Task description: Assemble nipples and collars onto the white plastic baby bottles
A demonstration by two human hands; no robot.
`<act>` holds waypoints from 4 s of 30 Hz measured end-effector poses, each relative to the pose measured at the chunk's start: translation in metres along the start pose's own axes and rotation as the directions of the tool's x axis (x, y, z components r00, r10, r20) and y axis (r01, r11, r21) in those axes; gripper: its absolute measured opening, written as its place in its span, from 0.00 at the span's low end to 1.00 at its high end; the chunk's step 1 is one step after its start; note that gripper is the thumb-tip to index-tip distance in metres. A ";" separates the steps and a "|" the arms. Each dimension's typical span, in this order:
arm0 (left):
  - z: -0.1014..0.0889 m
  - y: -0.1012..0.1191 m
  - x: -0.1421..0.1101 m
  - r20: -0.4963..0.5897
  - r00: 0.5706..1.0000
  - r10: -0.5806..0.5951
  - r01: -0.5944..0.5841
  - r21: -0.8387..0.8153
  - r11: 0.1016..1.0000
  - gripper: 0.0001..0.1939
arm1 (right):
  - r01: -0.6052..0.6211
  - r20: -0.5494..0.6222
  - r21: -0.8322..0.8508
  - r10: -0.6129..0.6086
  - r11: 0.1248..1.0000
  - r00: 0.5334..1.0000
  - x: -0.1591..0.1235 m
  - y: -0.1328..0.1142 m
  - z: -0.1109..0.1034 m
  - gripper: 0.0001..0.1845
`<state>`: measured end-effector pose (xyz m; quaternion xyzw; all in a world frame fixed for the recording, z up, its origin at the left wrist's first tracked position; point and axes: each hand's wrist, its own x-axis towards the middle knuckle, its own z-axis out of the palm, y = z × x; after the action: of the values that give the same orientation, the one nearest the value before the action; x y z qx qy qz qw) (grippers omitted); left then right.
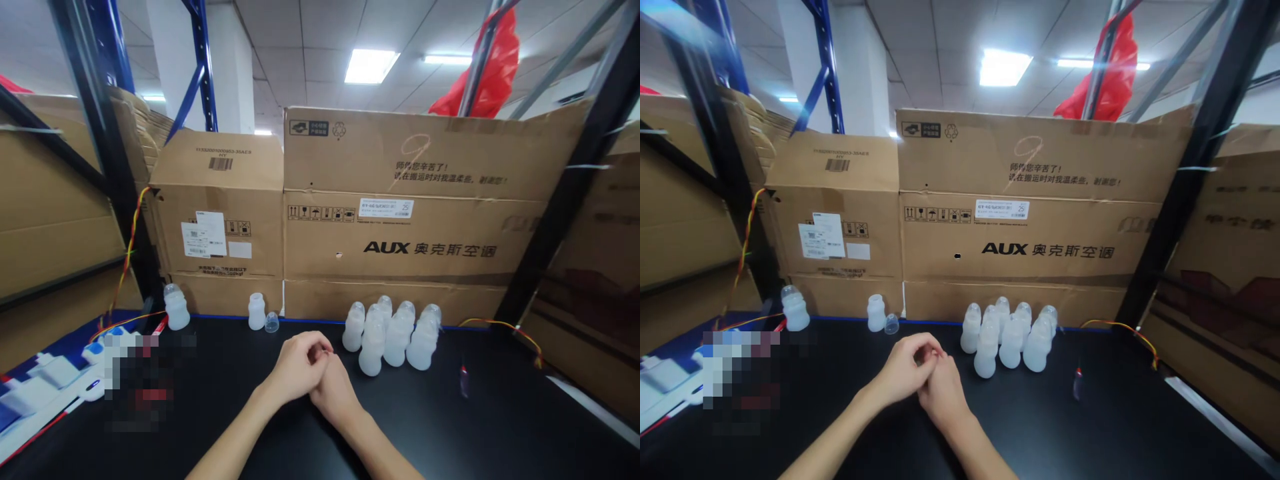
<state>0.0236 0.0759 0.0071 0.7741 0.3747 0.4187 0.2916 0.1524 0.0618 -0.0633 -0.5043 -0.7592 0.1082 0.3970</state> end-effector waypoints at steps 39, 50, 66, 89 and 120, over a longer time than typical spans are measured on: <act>0.036 -0.055 -0.019 -0.175 0.981 -0.085 0.058 -0.157 0.986 0.25 | -0.353 0.347 0.931 0.540 -0.097 0.767 0.005 0.004 -0.027 0.27; 0.032 -0.056 -0.013 -0.199 0.974 -0.105 0.059 -0.222 0.973 0.18 | -0.333 0.407 0.913 0.467 -0.236 0.785 0.003 0.010 -0.026 0.21; 0.031 -0.051 -0.016 -0.226 0.973 -0.035 0.031 -0.024 0.999 0.19 | -0.343 0.242 0.932 0.498 0.121 0.833 0.003 0.005 -0.026 0.21; 0.023 -0.032 -0.025 -0.064 0.986 0.152 -0.143 0.134 0.981 0.31 | -0.247 -0.007 0.841 0.465 0.482 0.885 0.000 0.011 -0.014 0.13; 0.041 -0.032 -0.027 -0.072 0.994 -0.077 0.055 -0.271 0.961 0.18 | -0.257 -0.064 0.781 0.482 0.570 0.874 0.001 0.019 -0.011 0.16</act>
<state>0.0388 0.0657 -0.0488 0.6968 0.3517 0.4868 0.3922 0.1724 0.0691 -0.0661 -0.4525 -0.4594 0.4234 0.6363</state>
